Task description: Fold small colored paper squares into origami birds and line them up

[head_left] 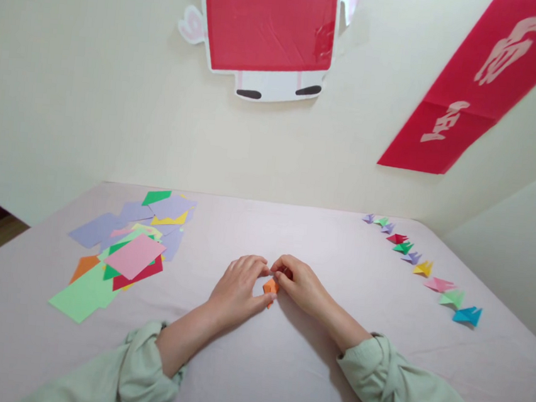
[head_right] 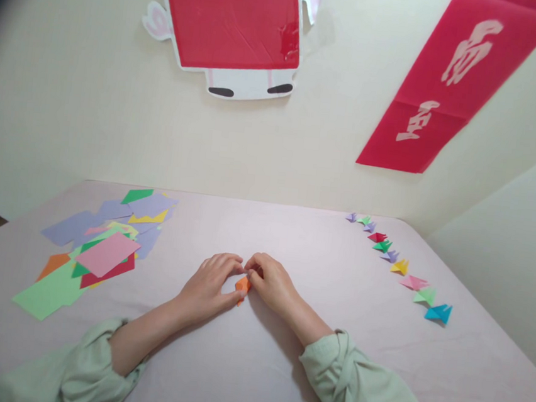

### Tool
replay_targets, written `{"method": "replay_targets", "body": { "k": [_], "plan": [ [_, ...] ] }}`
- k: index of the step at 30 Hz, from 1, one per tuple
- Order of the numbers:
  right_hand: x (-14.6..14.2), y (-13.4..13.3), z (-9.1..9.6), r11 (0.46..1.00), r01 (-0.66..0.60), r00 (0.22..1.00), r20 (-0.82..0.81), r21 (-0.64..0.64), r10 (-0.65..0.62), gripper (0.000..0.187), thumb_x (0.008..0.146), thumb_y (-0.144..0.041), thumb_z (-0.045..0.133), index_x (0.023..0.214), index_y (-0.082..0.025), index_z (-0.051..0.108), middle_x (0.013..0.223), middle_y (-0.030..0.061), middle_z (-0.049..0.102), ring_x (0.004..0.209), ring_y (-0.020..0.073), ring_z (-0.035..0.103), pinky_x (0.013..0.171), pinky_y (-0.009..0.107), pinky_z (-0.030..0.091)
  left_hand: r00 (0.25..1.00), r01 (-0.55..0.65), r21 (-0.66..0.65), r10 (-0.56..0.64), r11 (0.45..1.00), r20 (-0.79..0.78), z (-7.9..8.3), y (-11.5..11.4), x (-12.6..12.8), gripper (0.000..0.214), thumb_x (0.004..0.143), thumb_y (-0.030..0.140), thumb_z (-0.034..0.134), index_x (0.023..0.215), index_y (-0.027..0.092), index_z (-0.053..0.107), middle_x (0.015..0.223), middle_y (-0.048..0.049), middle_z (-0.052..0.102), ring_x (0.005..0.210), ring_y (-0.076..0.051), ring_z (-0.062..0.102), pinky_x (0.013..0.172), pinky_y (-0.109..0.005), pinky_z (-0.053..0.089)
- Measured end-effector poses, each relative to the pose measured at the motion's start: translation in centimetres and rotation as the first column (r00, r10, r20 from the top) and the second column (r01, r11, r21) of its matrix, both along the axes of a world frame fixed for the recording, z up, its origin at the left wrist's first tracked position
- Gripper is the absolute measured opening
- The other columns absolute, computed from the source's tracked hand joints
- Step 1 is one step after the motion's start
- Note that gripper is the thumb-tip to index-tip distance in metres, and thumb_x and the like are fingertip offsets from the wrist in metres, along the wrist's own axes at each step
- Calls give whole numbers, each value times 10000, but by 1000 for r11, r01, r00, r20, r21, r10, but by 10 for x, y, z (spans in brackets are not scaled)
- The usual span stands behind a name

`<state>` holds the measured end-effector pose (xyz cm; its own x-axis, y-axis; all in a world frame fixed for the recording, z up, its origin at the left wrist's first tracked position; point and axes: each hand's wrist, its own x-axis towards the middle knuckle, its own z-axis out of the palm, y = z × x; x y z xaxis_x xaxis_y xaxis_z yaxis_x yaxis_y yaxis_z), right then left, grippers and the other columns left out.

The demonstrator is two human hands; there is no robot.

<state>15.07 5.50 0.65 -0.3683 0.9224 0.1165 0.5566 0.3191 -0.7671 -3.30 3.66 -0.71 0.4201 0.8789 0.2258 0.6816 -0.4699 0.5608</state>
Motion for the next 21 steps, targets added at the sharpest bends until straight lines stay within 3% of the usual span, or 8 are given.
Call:
{"method": "replay_targets", "body": {
  "k": [3, 11, 17, 21],
  "plan": [
    [-1, 1, -1, 1000, 8, 1000, -1, 12, -8, 177, 816, -72, 491, 828, -185, 627, 802, -1, 637, 718, 134, 561, 675, 251, 420, 998, 51, 1, -51, 999, -26, -1, -2, 1, 378, 763, 328, 697, 1100, 233, 556, 1263, -75, 559, 1213, -266, 482, 1031, -461, 378],
    [2, 0, 3, 998, -56, 998, 13, 3, 56, 177, 845, -91, 489, 863, -182, 640, 826, 7, 630, 735, 136, 555, 677, 251, 421, 997, 61, -29, -59, 998, 55, 2, -4, 6, 250, 751, 230, 680, 943, 239, 520, 1143, -46, 590, 1110, -244, 534, 966, -420, 418],
    [10, 3, 7, 972, -215, 977, -22, -99, 214, 128, 790, -87, 525, 804, -176, 615, 795, -12, 594, 699, 119, 537, 624, 221, 409, 995, 42, -42, -38, 998, 91, 1, -6, 8, 234, 746, 197, 658, 927, 227, 513, 1081, -32, 588, 1002, -221, 550, 902, -392, 433],
    [11, 1, 4, 965, -208, 976, -94, -158, 195, 166, 778, -70, 498, 865, -185, 579, 740, -35, 577, 654, 109, 520, 585, 209, 390, 994, 16, -65, -9, 998, 106, 3, -7, 10, 215, 762, 195, 637, 943, 224, 525, 1056, -34, 600, 977, -220, 563, 894, -395, 441]
  ]
}}
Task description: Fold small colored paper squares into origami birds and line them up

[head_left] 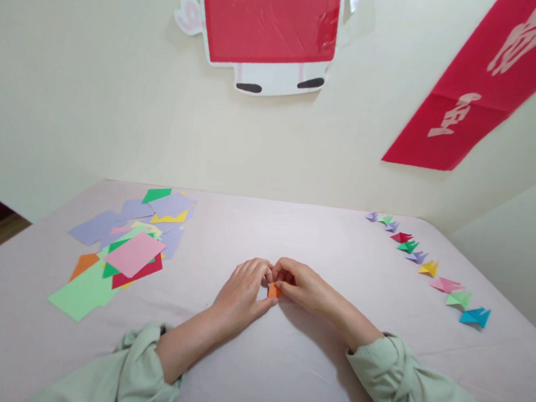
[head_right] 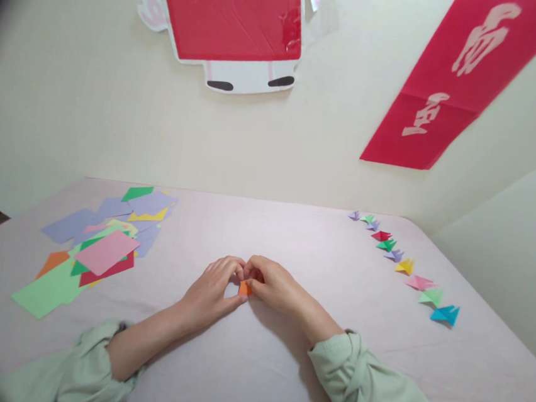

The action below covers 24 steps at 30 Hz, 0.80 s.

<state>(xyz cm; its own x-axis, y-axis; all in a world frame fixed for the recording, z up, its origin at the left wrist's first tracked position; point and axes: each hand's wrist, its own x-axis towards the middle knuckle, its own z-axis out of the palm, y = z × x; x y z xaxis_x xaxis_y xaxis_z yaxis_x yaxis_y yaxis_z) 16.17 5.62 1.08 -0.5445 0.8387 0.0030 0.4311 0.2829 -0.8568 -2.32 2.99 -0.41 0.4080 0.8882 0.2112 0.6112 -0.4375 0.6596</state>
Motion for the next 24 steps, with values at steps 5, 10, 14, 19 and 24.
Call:
{"method": "replay_targets", "body": {
  "k": [5, 10, 14, 19, 24],
  "plan": [
    [-5, 1, -1, 991, 131, 976, -172, -2, -129, 87, 859, -177, 497, 938, -192, 530, 764, -28, 575, 646, 111, 517, 589, 227, 397, 983, -49, -110, 67, 993, 172, 3, 5, 1, 212, 830, 251, 598, 1036, 206, 582, 1047, -52, 641, 986, -218, 586, 885, -372, 451],
    [-13, 2, -1, 973, 221, 950, -240, 71, -199, 139, 855, -208, 511, 990, -199, 541, 852, -6, 596, 655, 120, 526, 601, 246, 417, 912, -57, -301, 172, 952, 372, 6, 11, 0, 198, 889, 315, 522, 820, 167, 633, 780, -9, 628, 718, -146, 545, 667, -255, 416],
    [-18, 0, -3, 966, 251, 947, -221, 54, -233, 89, 849, -237, 549, 928, -199, 565, 822, -8, 601, 652, 126, 537, 593, 247, 411, 854, -65, -363, 240, 930, 462, 8, 15, 0, 205, 857, 331, 559, 810, 155, 652, 778, -7, 637, 735, -143, 543, 689, -243, 403],
    [-21, -1, -3, 942, 309, 934, -229, 135, -273, 63, 857, -219, 537, 803, -196, 560, 777, 0, 584, 710, 149, 547, 660, 276, 433, 838, -58, -387, 256, 920, 481, 7, 19, 3, 208, 815, 339, 581, 800, 151, 668, 784, -15, 640, 753, -154, 557, 701, -248, 410],
    [-23, -3, -2, 931, 295, 941, -233, 214, -245, 75, 864, -172, 514, 834, -195, 579, 806, 13, 594, 741, 157, 551, 683, 288, 438, 852, -39, -389, 234, 921, 468, 9, 20, 3, 240, 812, 325, 525, 690, 150, 636, 716, -8, 587, 718, -149, 526, 675, -250, 390]
  ]
}}
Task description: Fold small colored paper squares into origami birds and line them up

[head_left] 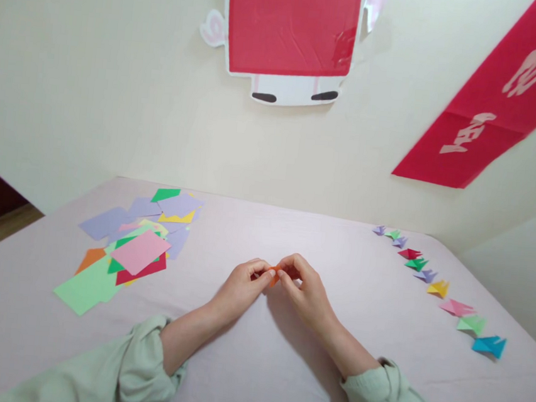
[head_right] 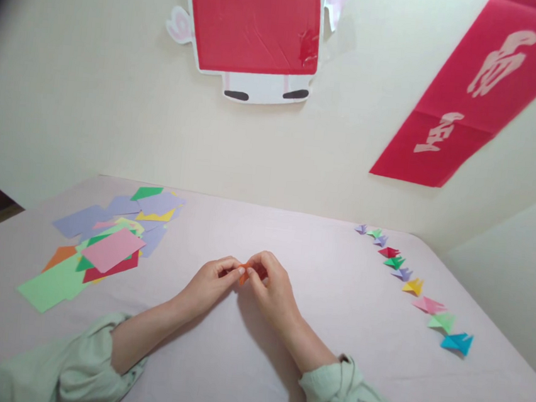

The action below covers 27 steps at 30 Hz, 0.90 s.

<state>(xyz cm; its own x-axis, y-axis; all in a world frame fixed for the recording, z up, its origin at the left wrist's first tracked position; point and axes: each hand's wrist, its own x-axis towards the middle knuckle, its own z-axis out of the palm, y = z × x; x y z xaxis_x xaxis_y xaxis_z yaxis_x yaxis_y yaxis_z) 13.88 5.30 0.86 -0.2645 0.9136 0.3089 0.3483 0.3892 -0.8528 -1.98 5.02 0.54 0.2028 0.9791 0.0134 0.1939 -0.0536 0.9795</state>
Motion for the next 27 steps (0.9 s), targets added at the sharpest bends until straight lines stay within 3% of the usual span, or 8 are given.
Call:
{"method": "replay_targets", "body": {
  "k": [6, 10, 15, 27],
  "plan": [
    [0, -2, -2, 997, -36, 999, 7, 65, 36, 131, 872, -128, 511, 871, -203, 619, 836, 23, 607, 780, 160, 554, 692, 284, 427, 999, 26, -49, -26, 998, 20, 4, -2, -4, 232, 795, 299, 493, 652, 154, 604, 688, -3, 557, 709, -145, 499, 677, -254, 367],
    [1, -3, -4, 998, -46, 999, -23, 39, 47, 127, 879, -136, 511, 885, -206, 617, 847, 24, 607, 796, 163, 570, 705, 287, 443, 994, 55, -127, -42, 990, 98, 1, -5, -5, 247, 814, 329, 486, 631, 168, 522, 604, 29, 458, 591, -116, 425, 570, -241, 316],
    [1, -6, -6, 1000, -18, 999, -28, -3, 17, 99, 875, -156, 516, 901, -202, 600, 865, 25, 606, 800, 164, 580, 717, 289, 462, 988, 70, -222, -38, 973, 146, -2, -5, -6, 235, 826, 358, 490, 693, 166, 520, 608, 33, 472, 528, -97, 408, 517, -228, 313],
    [-2, -8, -3, 999, 36, 999, 26, 24, -37, 91, 875, -154, 534, 819, -195, 592, 787, 4, 575, 708, 144, 519, 640, 268, 407, 996, 83, -117, -80, 990, 32, -9, -6, -4, 255, 822, 385, 540, 746, 151, 608, 628, 30, 502, 540, -101, 451, 518, -230, 340]
  ]
}}
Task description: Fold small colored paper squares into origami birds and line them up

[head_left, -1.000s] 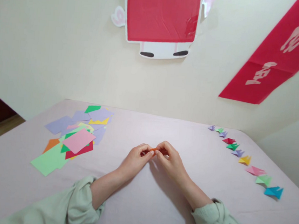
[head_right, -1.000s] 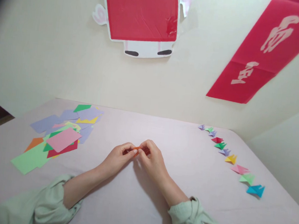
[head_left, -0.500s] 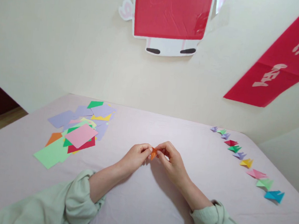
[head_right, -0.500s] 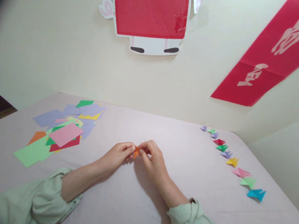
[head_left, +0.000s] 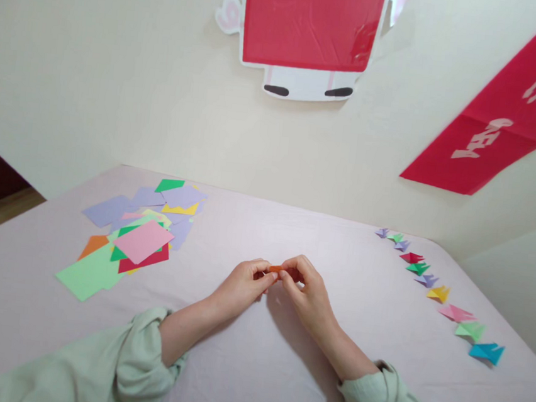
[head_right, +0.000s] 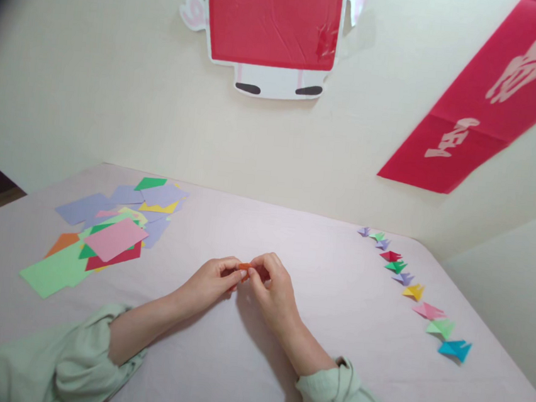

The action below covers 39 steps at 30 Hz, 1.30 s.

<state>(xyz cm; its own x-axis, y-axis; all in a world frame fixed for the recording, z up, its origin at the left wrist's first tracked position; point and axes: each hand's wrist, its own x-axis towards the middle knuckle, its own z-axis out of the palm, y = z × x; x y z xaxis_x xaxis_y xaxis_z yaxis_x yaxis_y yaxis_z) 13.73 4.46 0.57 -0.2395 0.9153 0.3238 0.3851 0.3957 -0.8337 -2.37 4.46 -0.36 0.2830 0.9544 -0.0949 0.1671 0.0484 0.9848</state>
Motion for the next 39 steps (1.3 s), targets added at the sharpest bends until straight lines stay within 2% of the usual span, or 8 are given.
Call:
{"method": "replay_targets", "body": {
  "k": [6, 13, 20, 24, 33, 36, 39],
  "plan": [
    [1, 0, 0, 996, -68, 998, -7, 60, 68, 180, 884, -115, 515, 922, -214, 661, 830, 22, 593, 769, 159, 528, 659, 281, 399, 999, 27, -17, -26, 999, 31, 10, -2, -1, 244, 799, 319, 502, 610, 168, 533, 572, 34, 464, 538, -101, 437, 537, -229, 349],
    [1, -2, -1, 994, -78, 995, -51, 79, 82, 226, 905, -135, 488, 989, -236, 671, 851, 34, 592, 791, 173, 553, 659, 293, 423, 996, -1, -101, 9, 995, 85, 15, -3, -1, 238, 777, 312, 467, 611, 164, 551, 559, 16, 502, 519, -108, 457, 526, -234, 349],
    [3, -1, -1, 987, -124, 990, -56, 100, 130, 241, 890, -111, 492, 967, -240, 680, 844, 33, 606, 818, 179, 569, 694, 302, 442, 991, 4, -97, 9, 995, 132, 17, -3, -3, 229, 769, 287, 484, 599, 160, 571, 594, 4, 521, 580, -118, 466, 572, -241, 341],
    [4, 1, -2, 986, -126, 990, -51, 106, 132, 210, 884, -115, 488, 916, -228, 662, 829, 31, 609, 802, 179, 573, 691, 303, 444, 982, 11, -98, 8, 995, 191, 19, -4, -4, 259, 779, 328, 514, 588, 162, 573, 599, 5, 517, 605, -122, 462, 620, -248, 356],
    [3, -1, 0, 985, -109, 994, -16, 132, 112, 202, 878, -103, 478, 894, -221, 640, 839, 32, 611, 795, 169, 580, 692, 294, 457, 983, 43, -132, -18, 990, 185, 18, -1, -5, 300, 793, 395, 505, 612, 167, 575, 597, -3, 529, 583, -131, 468, 575, -246, 368],
    [2, -1, 1, 991, -103, 994, -35, 80, 106, 178, 872, -121, 480, 868, -214, 632, 849, 34, 615, 805, 169, 585, 708, 297, 461, 989, 18, -94, -4, 995, 149, 17, -1, -5, 335, 814, 410, 503, 594, 165, 566, 583, 3, 516, 570, -124, 461, 582, -245, 367],
    [3, 0, 0, 996, -50, 993, -111, -71, 41, 106, 879, -199, 492, 885, -206, 598, 807, 18, 610, 736, 162, 587, 677, 294, 470, 991, -4, -51, 10, 999, 137, 15, -2, -5, 334, 831, 411, 508, 617, 164, 578, 598, 7, 520, 582, -123, 467, 591, -241, 373]
  ]
}}
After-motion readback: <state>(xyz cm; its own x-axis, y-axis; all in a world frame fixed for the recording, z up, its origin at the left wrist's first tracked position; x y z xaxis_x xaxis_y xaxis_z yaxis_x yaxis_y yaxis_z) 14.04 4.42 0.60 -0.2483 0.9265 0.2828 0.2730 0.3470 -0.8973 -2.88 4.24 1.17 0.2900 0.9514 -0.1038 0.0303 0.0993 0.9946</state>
